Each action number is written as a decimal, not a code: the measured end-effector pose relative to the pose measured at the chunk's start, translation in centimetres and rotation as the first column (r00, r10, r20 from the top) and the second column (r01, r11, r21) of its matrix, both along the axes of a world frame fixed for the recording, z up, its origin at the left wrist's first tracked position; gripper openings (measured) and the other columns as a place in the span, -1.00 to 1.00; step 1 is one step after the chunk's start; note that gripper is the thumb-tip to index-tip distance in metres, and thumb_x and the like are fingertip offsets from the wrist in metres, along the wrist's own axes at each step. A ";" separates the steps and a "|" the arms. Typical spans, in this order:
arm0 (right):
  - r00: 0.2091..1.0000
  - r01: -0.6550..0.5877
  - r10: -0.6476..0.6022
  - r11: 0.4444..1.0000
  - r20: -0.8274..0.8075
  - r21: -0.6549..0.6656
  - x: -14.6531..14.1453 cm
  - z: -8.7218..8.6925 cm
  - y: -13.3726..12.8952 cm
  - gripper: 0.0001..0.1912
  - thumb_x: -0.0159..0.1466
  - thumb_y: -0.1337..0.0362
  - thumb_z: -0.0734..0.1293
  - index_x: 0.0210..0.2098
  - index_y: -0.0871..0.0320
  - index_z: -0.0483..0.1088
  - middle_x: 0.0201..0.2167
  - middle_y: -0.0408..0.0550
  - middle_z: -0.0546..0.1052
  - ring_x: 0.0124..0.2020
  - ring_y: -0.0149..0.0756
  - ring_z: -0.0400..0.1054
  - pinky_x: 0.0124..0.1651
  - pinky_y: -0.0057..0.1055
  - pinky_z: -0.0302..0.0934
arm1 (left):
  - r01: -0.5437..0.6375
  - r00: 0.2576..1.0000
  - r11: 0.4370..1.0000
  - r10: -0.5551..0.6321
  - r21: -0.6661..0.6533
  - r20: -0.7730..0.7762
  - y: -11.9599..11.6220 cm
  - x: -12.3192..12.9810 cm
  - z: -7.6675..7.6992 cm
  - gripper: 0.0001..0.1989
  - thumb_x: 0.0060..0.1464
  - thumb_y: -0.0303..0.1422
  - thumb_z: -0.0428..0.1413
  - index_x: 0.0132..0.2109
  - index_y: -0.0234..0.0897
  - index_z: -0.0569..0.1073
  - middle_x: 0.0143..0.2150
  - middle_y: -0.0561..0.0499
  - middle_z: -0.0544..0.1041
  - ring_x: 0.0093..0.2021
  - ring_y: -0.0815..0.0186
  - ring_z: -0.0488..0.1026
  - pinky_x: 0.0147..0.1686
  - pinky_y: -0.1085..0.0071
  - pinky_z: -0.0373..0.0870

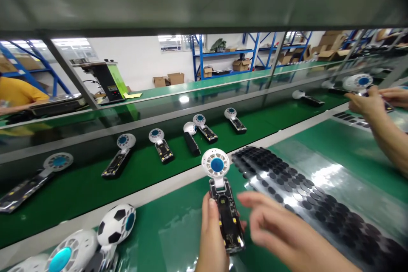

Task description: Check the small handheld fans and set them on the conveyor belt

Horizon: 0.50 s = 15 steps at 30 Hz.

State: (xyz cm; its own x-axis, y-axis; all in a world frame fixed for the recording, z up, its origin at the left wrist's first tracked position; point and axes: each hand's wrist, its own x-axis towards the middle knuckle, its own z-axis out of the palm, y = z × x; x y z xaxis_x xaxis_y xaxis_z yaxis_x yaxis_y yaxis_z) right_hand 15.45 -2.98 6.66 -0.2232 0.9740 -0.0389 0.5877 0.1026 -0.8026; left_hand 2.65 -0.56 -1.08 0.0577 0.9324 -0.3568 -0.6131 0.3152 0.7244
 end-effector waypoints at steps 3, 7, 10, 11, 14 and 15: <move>0.984 0.101 -0.118 0.987 -0.131 -0.125 -1.1 0.4 3.2 -0.83 0.17 0.32 0.17 -0.55 0.08 0.25 0.08 -0.16 0.25 0.08 -0.28 0.18 -0.04 -0.41 0.21 | 0.004 1.000 1.000 -0.005 -0.031 -0.030 -0.1 -0.1 -0.2 -0.30 -0.14 0.09 0.05 0.08 -0.17 0.11 -0.42 0.04 0.49 -0.53 0.34 0.40 -0.44 0.41 0.35; 0.987 0.037 -0.056 0.991 -0.149 -0.127 -2.3 0.3 4.5 -0.84 0.14 0.39 0.15 -0.55 0.10 0.18 -0.26 -0.16 0.37 -0.28 -0.35 0.34 -0.27 -0.45 0.26 | 0.018 0.991 0.997 -0.027 -0.069 -0.134 0.0 -0.1 0.1 -0.20 -0.23 0.15 0.06 0.10 -0.18 0.11 -0.44 0.01 0.50 -0.57 0.28 0.43 -0.54 0.42 0.32; 0.994 0.004 -0.015 0.995 -0.112 -0.097 -2.5 0.4 4.3 -0.83 0.15 0.42 0.14 -0.55 0.11 0.16 -0.35 -0.18 0.32 -0.33 -0.38 0.30 -0.38 -0.52 0.23 | 0.004 0.979 0.996 -0.022 -0.088 -0.203 -0.1 -0.2 0.4 -0.22 -0.23 0.14 0.06 0.08 -0.21 0.16 -0.41 -0.02 0.53 -0.51 0.22 0.47 -0.54 0.42 0.33; 0.995 -0.001 -0.009 0.995 -0.101 -0.099 -2.5 0.4 4.3 -0.83 0.14 0.43 0.14 -0.55 0.11 0.15 -0.35 -0.17 0.30 -0.33 -0.38 0.29 -0.40 -0.53 0.23 | 0.000 0.975 0.996 -0.020 -0.089 -0.220 -0.2 -0.1 0.4 -0.23 -0.22 0.13 0.06 0.08 -0.22 0.18 -0.40 -0.03 0.53 -0.47 0.20 0.48 -0.52 0.41 0.35; 0.997 -0.006 -0.004 0.991 -0.074 -0.136 -2.5 0.5 4.2 -0.83 0.12 0.46 0.14 -0.56 0.12 0.14 -0.31 -0.14 0.28 -0.34 -0.38 0.28 -0.48 -0.57 0.22 | -0.007 0.966 0.995 -0.018 -0.096 -0.257 -0.2 -0.1 0.4 -0.28 -0.17 0.10 0.04 0.08 -0.21 0.19 -0.35 -0.04 0.54 -0.36 0.14 0.50 -0.45 0.37 0.38; 0.998 -0.008 -0.002 0.989 -0.070 -0.149 -2.5 0.5 4.2 -0.83 0.12 0.46 0.14 -0.55 0.11 0.14 -0.30 -0.13 0.28 -0.35 -0.38 0.28 -0.51 -0.57 0.22 | -0.009 0.965 0.995 -0.018 -0.100 -0.263 -0.2 -0.1 0.4 -0.29 -0.15 0.10 0.03 0.09 -0.20 0.19 -0.34 -0.05 0.55 -0.34 0.13 0.50 -0.44 0.36 0.39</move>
